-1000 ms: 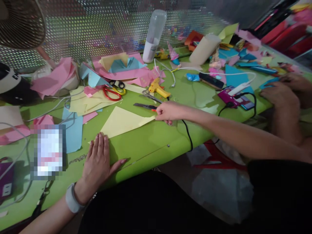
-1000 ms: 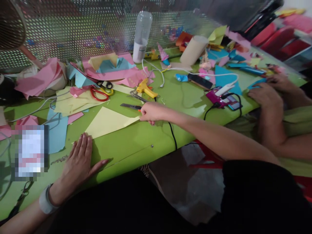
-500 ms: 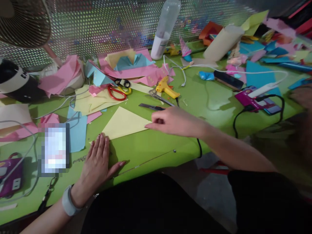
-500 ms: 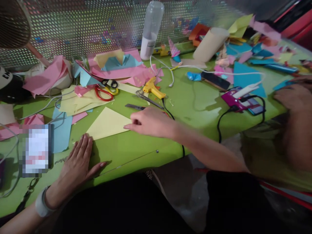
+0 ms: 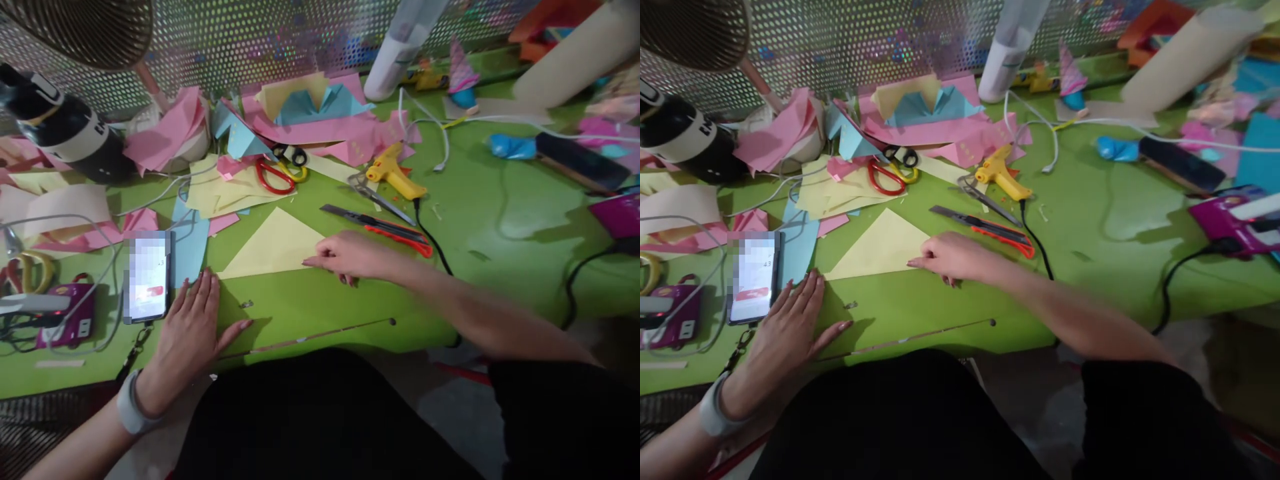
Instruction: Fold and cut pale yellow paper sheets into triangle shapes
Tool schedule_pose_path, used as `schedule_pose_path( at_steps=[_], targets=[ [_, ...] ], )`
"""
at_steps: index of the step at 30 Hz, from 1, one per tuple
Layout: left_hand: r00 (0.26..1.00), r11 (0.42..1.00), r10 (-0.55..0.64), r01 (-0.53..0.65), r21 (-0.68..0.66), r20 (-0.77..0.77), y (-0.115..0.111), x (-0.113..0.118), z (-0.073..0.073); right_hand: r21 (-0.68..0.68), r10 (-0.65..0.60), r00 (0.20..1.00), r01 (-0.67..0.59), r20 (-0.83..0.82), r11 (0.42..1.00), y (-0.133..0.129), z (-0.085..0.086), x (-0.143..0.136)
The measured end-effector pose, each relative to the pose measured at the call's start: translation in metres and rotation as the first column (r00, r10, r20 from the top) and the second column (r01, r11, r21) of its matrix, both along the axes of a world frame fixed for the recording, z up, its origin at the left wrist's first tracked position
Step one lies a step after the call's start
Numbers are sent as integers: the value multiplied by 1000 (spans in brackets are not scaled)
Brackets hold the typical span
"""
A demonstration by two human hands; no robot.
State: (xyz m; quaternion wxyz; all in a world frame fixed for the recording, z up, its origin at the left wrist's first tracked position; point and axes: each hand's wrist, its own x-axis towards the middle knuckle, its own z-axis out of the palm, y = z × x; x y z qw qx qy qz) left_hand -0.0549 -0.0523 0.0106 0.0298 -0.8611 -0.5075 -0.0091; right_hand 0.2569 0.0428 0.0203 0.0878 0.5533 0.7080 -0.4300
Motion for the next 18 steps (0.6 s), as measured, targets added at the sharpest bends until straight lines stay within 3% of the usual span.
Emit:
schedule_pose_path(
  at_steps=[5, 7, 8, 10, 13, 16, 18],
  targets=[
    [997, 992, 76, -76, 105, 13, 28, 28, 39, 92, 52, 996, -59, 78, 994, -1, 6, -7],
    [998, 999, 35, -34, -8, 46, 47, 48, 46, 96, 64, 995, -71, 75, 993, -2, 7, -7],
    [997, 988, 4, 8, -152, 74, 57, 59, 46, 107, 69, 995, -77, 79, 991, -2, 7, -6],
    [987, 878, 20, 58, -475, 157, 77, 78, 41, 159, 86, 992, -101, 96, 982, -2, 5, -5],
    [951, 634, 182, 82, -769, 252, 101, 95, 28, 248, 119, 985, -148, 128, 957, -1, 3, -4],
    [914, 386, 318, 118, -915, 253, 115, 97, 16, 271, 125, 984, -156, 130, 950, 0, 4, -3],
    [897, 278, 379, 124, -952, 228, 120, 95, 10, 243, 114, 988, -138, 107, 960, 1, 6, -2]
  ],
)
